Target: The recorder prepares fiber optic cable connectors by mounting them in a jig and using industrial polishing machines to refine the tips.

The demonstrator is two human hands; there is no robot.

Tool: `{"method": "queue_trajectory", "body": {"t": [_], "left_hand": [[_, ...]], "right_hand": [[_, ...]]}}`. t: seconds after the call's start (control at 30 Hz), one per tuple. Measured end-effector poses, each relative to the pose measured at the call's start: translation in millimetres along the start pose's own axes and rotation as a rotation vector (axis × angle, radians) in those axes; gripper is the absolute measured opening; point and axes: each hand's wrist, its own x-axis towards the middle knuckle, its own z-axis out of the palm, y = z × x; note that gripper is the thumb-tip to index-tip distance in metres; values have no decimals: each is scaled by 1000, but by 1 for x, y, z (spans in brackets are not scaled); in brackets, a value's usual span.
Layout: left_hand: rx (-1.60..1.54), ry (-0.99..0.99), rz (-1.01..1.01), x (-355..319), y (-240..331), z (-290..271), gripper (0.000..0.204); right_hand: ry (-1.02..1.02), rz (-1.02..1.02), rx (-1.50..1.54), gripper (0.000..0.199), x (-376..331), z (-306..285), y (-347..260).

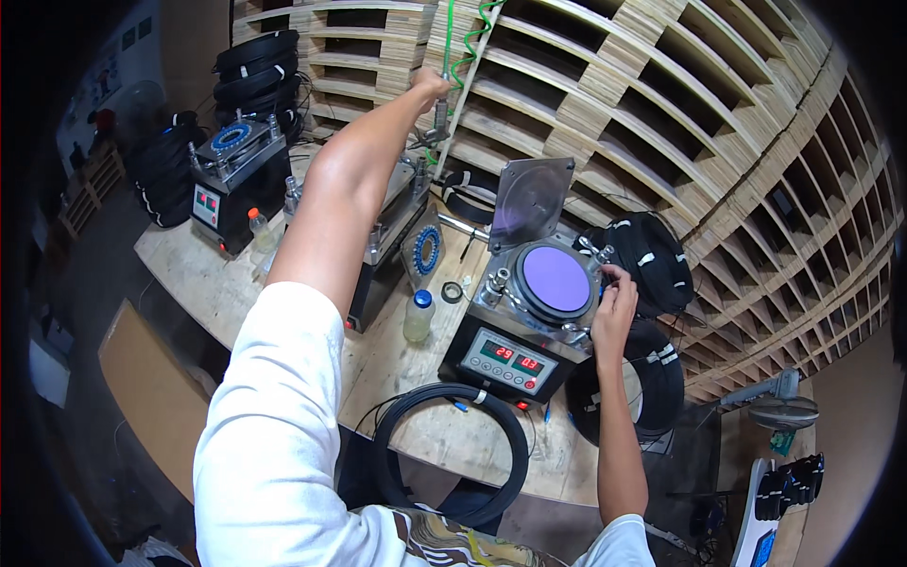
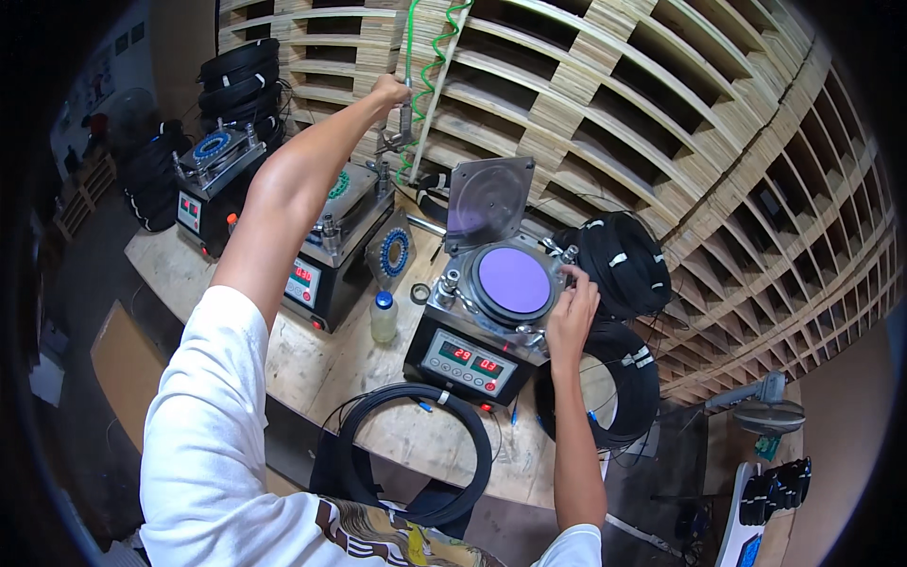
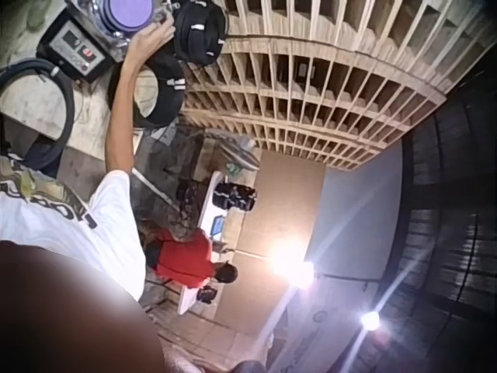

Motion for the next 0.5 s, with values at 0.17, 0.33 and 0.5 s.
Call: {"method": "queue_trajectory", "body": {"t": [0.17, 0.33, 0.5], "left_hand": [[-266, -197, 74, -64, -1, -7, 48], [-206, -303, 371, -220, 31, -22, 49], [171, -498, 578, -336, -37, -59, 61]], "right_hand": [[18, -20, -3, 33, 1, -1, 1], [22, 27, -4, 33, 1, -5, 18], [49, -20, 48, 31, 6, 2, 23]]}}
